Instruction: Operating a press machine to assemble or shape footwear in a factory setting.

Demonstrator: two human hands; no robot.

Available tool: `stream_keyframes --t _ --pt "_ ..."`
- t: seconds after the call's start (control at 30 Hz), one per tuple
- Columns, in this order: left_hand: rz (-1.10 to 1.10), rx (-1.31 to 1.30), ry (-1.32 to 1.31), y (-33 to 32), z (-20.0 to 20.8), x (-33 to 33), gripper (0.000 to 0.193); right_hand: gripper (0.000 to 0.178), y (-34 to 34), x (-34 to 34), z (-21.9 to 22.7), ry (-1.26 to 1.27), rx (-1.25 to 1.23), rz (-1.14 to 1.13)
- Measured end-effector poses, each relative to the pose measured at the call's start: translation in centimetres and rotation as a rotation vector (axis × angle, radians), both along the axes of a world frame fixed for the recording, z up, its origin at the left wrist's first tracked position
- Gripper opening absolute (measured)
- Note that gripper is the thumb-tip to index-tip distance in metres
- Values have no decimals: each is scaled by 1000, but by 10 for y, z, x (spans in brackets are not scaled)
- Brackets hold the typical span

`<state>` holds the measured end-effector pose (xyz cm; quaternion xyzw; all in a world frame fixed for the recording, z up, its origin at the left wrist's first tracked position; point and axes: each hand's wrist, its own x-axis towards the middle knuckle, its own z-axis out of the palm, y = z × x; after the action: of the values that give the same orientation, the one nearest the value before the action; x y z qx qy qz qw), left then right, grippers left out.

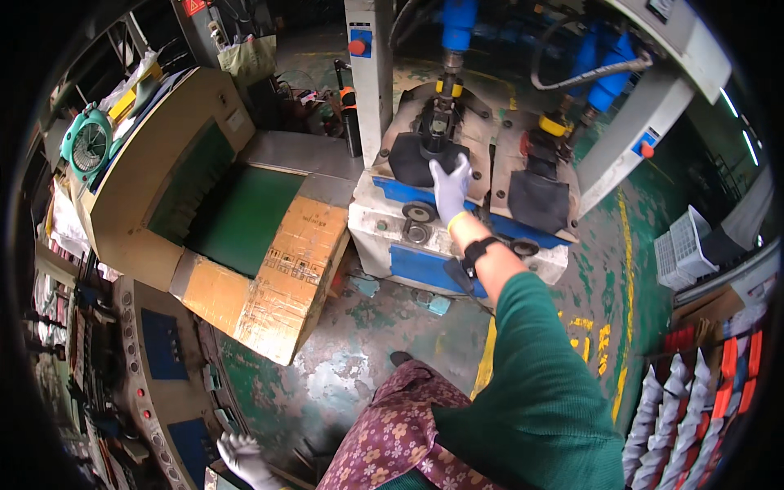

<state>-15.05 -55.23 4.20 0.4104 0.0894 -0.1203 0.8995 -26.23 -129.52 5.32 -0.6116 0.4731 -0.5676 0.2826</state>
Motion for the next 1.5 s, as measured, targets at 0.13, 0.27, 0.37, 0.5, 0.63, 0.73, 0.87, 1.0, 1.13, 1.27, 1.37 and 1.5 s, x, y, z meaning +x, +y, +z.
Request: stream_keyframes --t 0.13,0.27,0.37,0.5,0.63,0.73,0.87,1.0,1.13,1.27,1.37,1.5 --pt "-164 39 93 -95 31 -22 27 96 -65 68 25 233 292 -57" --pt "-201 -43 204 -100 -7 -46 30 74 -159 79 14 406 520 208" --pt "-57 44 433 -95 -41 -69 32 53 -210 72 12 367 598 142" --pt "-115 -66 459 -76 -71 -99 32 46 -180 80 11 359 481 372" --pt "-139 37 474 -107 -60 -80 37 31 -135 28 32 -173 713 1011" --pt "-259 131 349 -118 -32 -63 46 27 38 31 100 -281 1189 1077" --pt "-496 20 255 -144 8 -51 57 41 182 24 104 186 1073 1376" --pt "-423 -232 297 -148 37 -69 64 70 332 41 108 424 973 1830" --pt "206 -657 66 -74 50 -108 57 89 472 66 99 833 -540 2093" --pt "696 -831 -185 67 14 -167 45 86 624 59 142 482 -1003 2282" --pt "1192 -824 -328 173 10 -195 43 67 678 68 139 451 -623 2445" --pt "1533 -857 -382 319 -18 -236 45 55 707 70 103 642 -315 2542"
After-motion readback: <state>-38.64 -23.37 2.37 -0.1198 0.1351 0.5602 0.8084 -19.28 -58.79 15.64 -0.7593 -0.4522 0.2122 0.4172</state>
